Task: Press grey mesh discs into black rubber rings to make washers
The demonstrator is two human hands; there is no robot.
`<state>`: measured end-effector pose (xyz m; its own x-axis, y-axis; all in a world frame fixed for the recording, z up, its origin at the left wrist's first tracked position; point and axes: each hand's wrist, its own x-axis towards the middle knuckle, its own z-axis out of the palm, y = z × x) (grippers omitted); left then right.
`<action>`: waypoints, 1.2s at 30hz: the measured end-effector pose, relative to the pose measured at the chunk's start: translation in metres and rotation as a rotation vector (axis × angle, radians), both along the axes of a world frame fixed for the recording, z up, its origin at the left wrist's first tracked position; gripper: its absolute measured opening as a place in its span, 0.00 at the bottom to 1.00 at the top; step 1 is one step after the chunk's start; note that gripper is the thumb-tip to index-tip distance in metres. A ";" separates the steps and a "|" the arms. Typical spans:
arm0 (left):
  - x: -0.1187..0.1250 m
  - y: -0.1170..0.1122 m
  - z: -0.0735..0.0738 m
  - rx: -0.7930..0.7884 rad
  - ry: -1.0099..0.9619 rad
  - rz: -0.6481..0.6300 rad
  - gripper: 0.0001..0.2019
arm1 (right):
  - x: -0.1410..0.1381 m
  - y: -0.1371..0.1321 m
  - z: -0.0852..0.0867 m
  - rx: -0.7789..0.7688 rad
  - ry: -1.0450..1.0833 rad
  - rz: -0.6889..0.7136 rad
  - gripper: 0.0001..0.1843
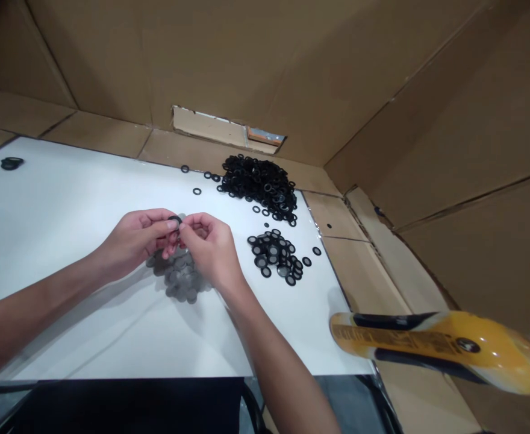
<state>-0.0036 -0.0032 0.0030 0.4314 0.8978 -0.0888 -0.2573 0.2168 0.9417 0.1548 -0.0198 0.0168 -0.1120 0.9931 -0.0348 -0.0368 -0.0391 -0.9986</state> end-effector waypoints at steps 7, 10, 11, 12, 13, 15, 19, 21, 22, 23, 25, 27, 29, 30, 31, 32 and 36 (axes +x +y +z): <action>0.003 -0.001 0.000 0.008 0.018 -0.017 0.08 | -0.004 -0.004 -0.007 0.090 0.041 0.056 0.06; 0.003 0.000 0.000 0.016 0.008 -0.008 0.08 | -0.004 -0.006 -0.012 0.162 -0.025 0.034 0.05; 0.003 0.001 0.000 0.014 0.005 -0.003 0.08 | -0.004 -0.007 -0.012 0.179 -0.046 0.031 0.05; 0.002 0.001 0.000 0.012 0.002 0.003 0.08 | -0.004 -0.007 -0.012 0.190 -0.059 0.031 0.04; 0.002 0.001 0.000 0.011 0.001 0.011 0.08 | -0.004 -0.007 -0.012 0.197 -0.068 0.030 0.04; 0.001 0.000 0.000 0.021 0.001 0.034 0.07 | -0.004 -0.008 -0.010 0.201 -0.082 0.030 0.04; 0.000 -0.001 0.000 0.067 0.029 0.086 0.08 | -0.003 -0.007 -0.006 0.190 -0.103 0.040 0.05; 0.000 -0.002 -0.001 0.090 0.043 0.111 0.08 | -0.003 -0.008 -0.004 0.195 -0.110 0.023 0.06; 0.000 -0.002 -0.001 0.102 0.046 0.123 0.08 | -0.003 -0.008 -0.004 0.201 -0.110 0.010 0.06; 0.001 -0.002 -0.002 0.113 0.046 0.131 0.08 | -0.004 -0.008 -0.004 0.207 -0.106 -0.005 0.06; 0.001 -0.002 -0.002 0.128 0.045 0.137 0.08 | -0.005 -0.009 -0.004 0.213 -0.088 -0.031 0.05; 0.002 -0.003 -0.001 0.135 0.051 0.132 0.08 | -0.006 -0.009 -0.005 0.212 -0.080 -0.058 0.05; 0.003 -0.004 0.000 0.133 0.064 0.116 0.07 | -0.007 -0.010 -0.005 0.205 -0.080 -0.075 0.05; 0.003 -0.005 0.001 0.130 0.069 0.108 0.07 | -0.007 -0.010 -0.005 0.201 -0.070 -0.070 0.05; 0.004 -0.006 0.002 0.125 0.072 0.104 0.07 | -0.008 -0.011 -0.005 0.198 -0.057 -0.061 0.05; 0.004 -0.006 0.003 0.121 0.071 0.104 0.07 | -0.008 -0.011 -0.005 0.198 -0.045 -0.048 0.05; 0.003 -0.005 0.002 0.113 0.061 0.125 0.08 | -0.008 -0.011 -0.006 0.205 -0.043 -0.027 0.05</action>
